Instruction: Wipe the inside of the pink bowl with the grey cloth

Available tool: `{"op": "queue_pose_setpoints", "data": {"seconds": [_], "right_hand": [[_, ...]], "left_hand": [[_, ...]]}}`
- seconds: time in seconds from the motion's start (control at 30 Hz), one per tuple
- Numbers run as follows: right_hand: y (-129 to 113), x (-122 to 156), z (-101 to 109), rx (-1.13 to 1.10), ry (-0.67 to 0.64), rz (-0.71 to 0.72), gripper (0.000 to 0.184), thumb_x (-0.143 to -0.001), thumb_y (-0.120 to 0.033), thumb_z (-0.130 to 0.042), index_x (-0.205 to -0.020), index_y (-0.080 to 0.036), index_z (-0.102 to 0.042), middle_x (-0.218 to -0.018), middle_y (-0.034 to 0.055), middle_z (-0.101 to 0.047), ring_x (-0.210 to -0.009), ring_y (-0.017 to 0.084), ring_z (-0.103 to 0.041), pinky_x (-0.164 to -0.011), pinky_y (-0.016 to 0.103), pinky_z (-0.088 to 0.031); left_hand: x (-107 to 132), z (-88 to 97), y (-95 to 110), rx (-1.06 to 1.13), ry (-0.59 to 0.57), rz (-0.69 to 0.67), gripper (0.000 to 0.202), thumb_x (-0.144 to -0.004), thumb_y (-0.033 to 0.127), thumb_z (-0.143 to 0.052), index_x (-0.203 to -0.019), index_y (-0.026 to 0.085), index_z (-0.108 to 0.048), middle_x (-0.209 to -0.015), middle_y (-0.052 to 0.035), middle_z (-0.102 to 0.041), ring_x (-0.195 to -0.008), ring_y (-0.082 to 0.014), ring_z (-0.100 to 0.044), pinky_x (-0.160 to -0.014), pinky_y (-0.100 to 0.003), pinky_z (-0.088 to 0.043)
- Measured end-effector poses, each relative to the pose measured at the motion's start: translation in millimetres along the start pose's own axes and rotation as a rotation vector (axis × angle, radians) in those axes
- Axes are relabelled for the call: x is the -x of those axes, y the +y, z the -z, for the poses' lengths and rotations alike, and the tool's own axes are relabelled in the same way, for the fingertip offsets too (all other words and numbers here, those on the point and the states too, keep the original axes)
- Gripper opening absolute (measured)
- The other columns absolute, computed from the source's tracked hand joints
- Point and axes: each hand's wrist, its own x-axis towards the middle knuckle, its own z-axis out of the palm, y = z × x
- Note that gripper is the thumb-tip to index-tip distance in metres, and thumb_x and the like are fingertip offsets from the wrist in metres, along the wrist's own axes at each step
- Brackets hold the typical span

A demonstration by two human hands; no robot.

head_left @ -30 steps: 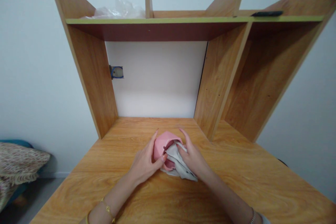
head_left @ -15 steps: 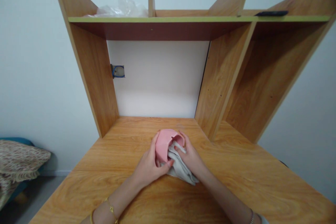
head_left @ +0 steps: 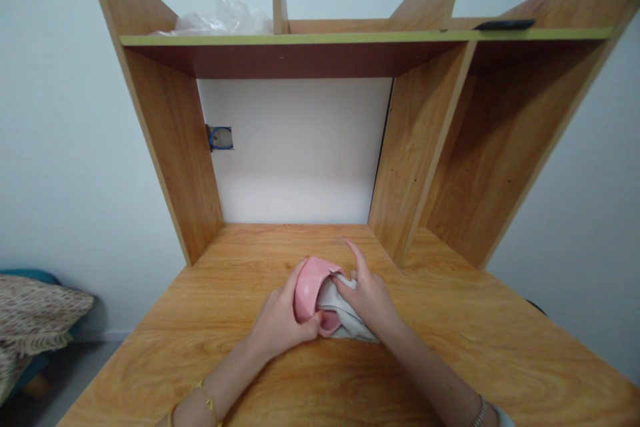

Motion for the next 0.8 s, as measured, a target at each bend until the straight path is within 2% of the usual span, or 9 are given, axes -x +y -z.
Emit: {"op": "queue_pose_setpoints", "data": {"seconds": [0.13,0.2,0.23,0.3,0.37,0.43,0.57,0.7,0.8], "right_hand": [[0.2,0.0,1.4,-0.013,-0.013,0.023,0.065,-0.078,-0.044,-0.043,-0.133,-0.018,-0.022,-0.050,-0.0056,-0.047,-0.047,0.017,-0.052,-0.047,0.022,-0.030],[1.4,-0.6,1.4,-0.025,-0.023,-0.001,0.064,-0.078,-0.045,-0.043,-0.133,-0.019,-0.023,-0.050,-0.0051,-0.048,-0.050,0.018,-0.054,-0.048,0.023,-0.031],[2.1,-1.0,1.2,-0.037,-0.032,-0.014,0.063,-0.079,-0.045,-0.042,-0.133,-0.019,-0.023,-0.051,-0.0046,-0.049,-0.053,0.019,-0.055,-0.050,0.023,-0.032],[3.9,-2.0,0.6,-0.058,-0.058,-0.041,0.063,-0.079,-0.046,-0.040,-0.133,-0.019,-0.022,-0.054,-0.0031,-0.052,-0.056,0.020,-0.057,-0.052,0.024,-0.034],[6.8,-3.3,-0.6,-0.062,-0.094,-0.071,0.065,-0.079,-0.049,-0.039,-0.133,-0.017,-0.022,-0.060,-0.0004,-0.056,-0.060,0.020,-0.058,-0.053,0.025,-0.036],[11.6,-5.0,-2.3,-0.057,-0.116,-0.085,0.067,-0.078,-0.053,-0.039,-0.132,-0.015,-0.026,-0.071,0.0045,-0.061,-0.068,0.022,-0.059,-0.058,0.028,-0.039],[25.1,-8.4,-6.5,-0.069,-0.117,-0.036,0.051,-0.083,-0.051,-0.031,-0.116,-0.015,-0.047,-0.101,0.0115,-0.060,-0.096,0.023,-0.053,-0.080,0.032,-0.037],[29.4,-8.4,-9.4,-0.107,-0.216,0.006,0.046,-0.087,-0.045,-0.022,-0.095,-0.017,-0.058,-0.095,0.0100,-0.063,-0.094,0.021,-0.055,-0.081,0.031,-0.036],[20.5,-4.8,-11.3,-0.152,-0.297,0.074,0.046,-0.087,-0.046,-0.024,-0.090,-0.017,-0.059,-0.091,0.0098,-0.063,-0.090,0.021,-0.055,-0.080,0.032,-0.037]], "left_hand": [[-7.6,-3.7,-8.1,0.208,0.105,0.064,0.066,-0.066,0.025,-0.058,-0.128,0.016,-0.035,-0.113,-0.0091,-0.056,-0.099,-0.0227,-0.053,-0.087,-0.032,-0.040],[-13.2,-5.1,-14.1,0.329,0.186,0.132,0.058,-0.065,0.023,-0.058,-0.121,0.014,-0.043,-0.113,-0.0102,-0.056,-0.100,-0.0221,-0.053,-0.086,-0.031,-0.041],[-15.8,-5.1,-17.1,0.391,0.230,0.173,0.054,-0.066,0.024,-0.058,-0.117,0.013,-0.046,-0.109,-0.0104,-0.058,-0.095,-0.0211,-0.056,-0.080,-0.029,-0.044],[-20.3,-3.9,-22.2,0.511,0.292,0.270,0.048,-0.068,0.028,-0.056,-0.113,0.013,-0.047,-0.094,-0.0088,-0.063,-0.066,-0.0154,-0.061,-0.056,-0.023,-0.049],[-23.2,-1.4,-26.1,0.615,0.332,0.358,0.045,-0.070,0.033,-0.052,-0.110,0.014,-0.046,-0.076,-0.0035,-0.063,-0.036,-0.0079,-0.049,-0.033,-0.019,-0.038],[-24.9,1.4,-29.7,0.709,0.385,0.397,0.042,-0.071,0.039,-0.049,-0.104,0.014,-0.046,-0.060,0.0028,-0.058,-0.025,-0.0042,-0.035,-0.025,-0.016,-0.026],[-27.1,4.4,-37.6,0.852,0.474,0.391,0.034,-0.069,0.047,-0.050,-0.082,0.016,-0.045,-0.044,0.0096,-0.044,-0.026,-0.0033,-0.031,-0.026,-0.014,-0.022],[-28.7,3.8,-42.1,0.934,0.477,0.370,0.035,-0.067,0.050,-0.050,-0.076,0.018,-0.042,-0.045,0.0104,-0.041,-0.027,-0.0026,-0.029,-0.027,-0.013,-0.021],[-29.0,2.2,-40.7,0.967,0.476,0.338,0.036,-0.067,0.051,-0.050,-0.079,0.018,-0.041,-0.046,0.0111,-0.039,-0.027,-0.0023,-0.027,-0.027,-0.013,-0.020]]}}
